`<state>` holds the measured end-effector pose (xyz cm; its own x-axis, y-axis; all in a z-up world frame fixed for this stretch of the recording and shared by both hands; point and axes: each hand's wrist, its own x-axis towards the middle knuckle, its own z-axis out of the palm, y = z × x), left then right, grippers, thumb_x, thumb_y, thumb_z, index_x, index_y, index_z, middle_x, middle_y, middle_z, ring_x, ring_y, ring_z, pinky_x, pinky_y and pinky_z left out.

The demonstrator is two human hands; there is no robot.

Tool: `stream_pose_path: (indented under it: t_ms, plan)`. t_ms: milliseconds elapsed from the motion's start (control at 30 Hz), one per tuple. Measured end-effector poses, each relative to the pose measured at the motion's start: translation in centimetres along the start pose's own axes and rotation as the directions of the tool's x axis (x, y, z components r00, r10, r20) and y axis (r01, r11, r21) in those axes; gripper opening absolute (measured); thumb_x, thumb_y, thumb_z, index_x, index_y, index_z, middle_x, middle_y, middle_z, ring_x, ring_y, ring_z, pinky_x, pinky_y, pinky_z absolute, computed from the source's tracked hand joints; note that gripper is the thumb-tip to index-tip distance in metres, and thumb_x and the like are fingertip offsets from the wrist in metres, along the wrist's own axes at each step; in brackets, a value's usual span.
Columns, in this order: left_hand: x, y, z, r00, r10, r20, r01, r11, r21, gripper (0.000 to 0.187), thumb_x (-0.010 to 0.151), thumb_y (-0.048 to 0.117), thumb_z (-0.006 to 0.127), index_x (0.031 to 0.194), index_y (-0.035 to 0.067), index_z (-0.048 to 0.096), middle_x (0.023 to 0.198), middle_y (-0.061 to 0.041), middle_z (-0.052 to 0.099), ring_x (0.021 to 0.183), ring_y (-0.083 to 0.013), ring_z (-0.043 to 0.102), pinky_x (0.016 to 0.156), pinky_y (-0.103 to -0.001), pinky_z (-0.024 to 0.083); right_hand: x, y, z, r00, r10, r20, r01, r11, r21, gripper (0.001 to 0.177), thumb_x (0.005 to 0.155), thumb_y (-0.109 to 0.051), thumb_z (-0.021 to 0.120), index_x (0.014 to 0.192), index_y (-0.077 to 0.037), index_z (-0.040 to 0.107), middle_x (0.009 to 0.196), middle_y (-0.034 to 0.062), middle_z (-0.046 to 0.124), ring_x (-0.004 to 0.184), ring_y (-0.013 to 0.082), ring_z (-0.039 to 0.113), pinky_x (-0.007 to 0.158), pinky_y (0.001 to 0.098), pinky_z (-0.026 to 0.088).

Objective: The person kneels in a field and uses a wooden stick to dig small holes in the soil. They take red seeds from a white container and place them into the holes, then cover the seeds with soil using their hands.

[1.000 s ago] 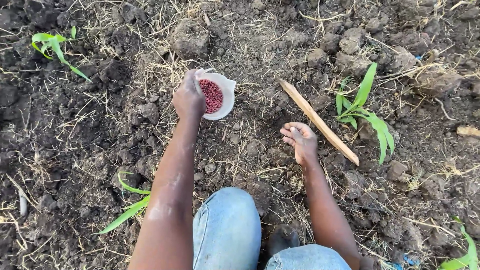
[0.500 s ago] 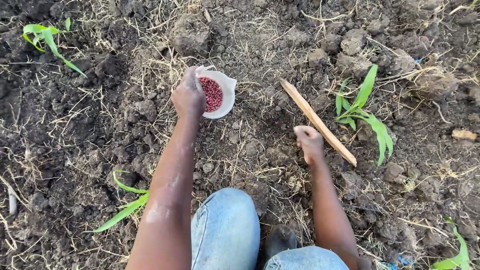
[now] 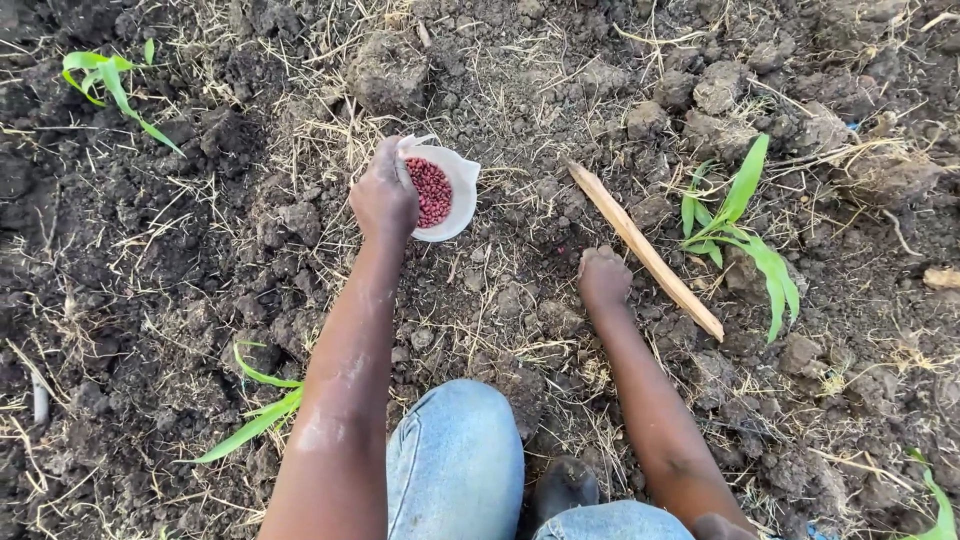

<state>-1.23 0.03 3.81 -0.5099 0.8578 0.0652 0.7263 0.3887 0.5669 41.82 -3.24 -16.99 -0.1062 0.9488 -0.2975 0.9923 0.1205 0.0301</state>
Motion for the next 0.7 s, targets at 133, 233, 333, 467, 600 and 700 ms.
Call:
stream_pose_path:
  t_ms: [133,233,333,467,600,700]
  plan:
    - [0.0,0.3,-0.3,1.000,-0.011,0.013,0.011,1.000,-0.008,0.028,0.115,0.035,0.048,0.131,0.032,0.070,0.111,-0.012,0.082,0.091,-0.0470,0.080,0.084,-0.062,0.061,-0.6,-0.4,-5.4,0.996,0.071,-0.047,-0.056,0.963,0.265,0.020,0.104,-0.037,0.070,0.099,-0.018,0.077,0.088,0.0108,0.069,0.084,0.0404,0.078,0.075,0.0549,0.063]
    - [0.1,0.5,-0.5,1.000,-0.007,0.016,0.007,1.000,-0.026,0.027,0.115,0.035,0.048,0.131,0.031,0.070,0.111,-0.014,0.082,0.092,-0.0486,0.079,0.085,-0.064,0.060,-2.9,-1.2,-13.0,0.975,0.221,0.018,-0.115,0.435,0.893,0.011,0.105,-0.019,0.060,0.102,-0.013,0.068,0.089,0.0076,0.059,0.092,0.0235,0.063,0.091,0.0404,0.053]
    - [0.2,-0.2,0.3,1.000,-0.026,0.015,0.026,1.000,-0.012,0.028,0.115,0.036,0.048,0.132,0.032,0.070,0.113,-0.012,0.082,0.092,-0.0482,0.079,0.086,-0.063,0.061,-2.6,-2.1,-15.3,0.953,0.214,0.213,-0.241,0.116,0.964,0.017,0.102,-0.012,0.058,0.114,-0.002,0.063,0.096,0.0123,0.070,0.075,0.0105,0.069,0.057,0.0167,0.059]
    - [0.0,0.6,-0.4,0.999,-0.044,0.029,0.045,0.999,-0.029,0.028,0.115,0.037,0.047,0.132,0.032,0.070,0.113,-0.014,0.082,0.094,-0.0499,0.078,0.087,-0.065,0.060,-1.2,-0.9,-8.8,0.996,0.072,-0.056,-0.023,0.792,0.609,0.014,0.097,-0.030,0.079,0.109,-0.027,0.084,0.087,0.0064,0.066,0.091,0.0336,0.073,0.081,0.0491,0.061]
    - [0.2,0.7,-0.6,0.997,-0.070,0.045,0.071,0.997,-0.010,0.028,0.116,0.040,0.046,0.132,0.034,0.069,0.114,-0.012,0.082,0.094,-0.0499,0.078,0.088,-0.065,0.060,0.8,0.7,-2.1,0.987,-0.025,-0.156,0.064,0.966,0.252,0.018,0.106,-0.042,0.070,0.120,-0.036,0.080,0.098,0.0027,0.065,0.093,0.0315,0.076,0.082,0.0484,0.065]
    - [0.1,1.2,-1.2,0.994,-0.084,0.062,0.085,0.996,-0.008,0.028,0.116,0.041,0.045,0.131,0.036,0.068,0.115,-0.012,0.081,0.095,-0.0495,0.078,0.090,-0.065,0.060,0.6,1.3,0.8,0.984,-0.103,-0.148,0.121,0.985,0.119,0.020,0.109,-0.044,0.066,0.122,-0.037,0.080,0.094,-0.0001,0.062,0.091,0.0277,0.076,0.078,0.0466,0.066]
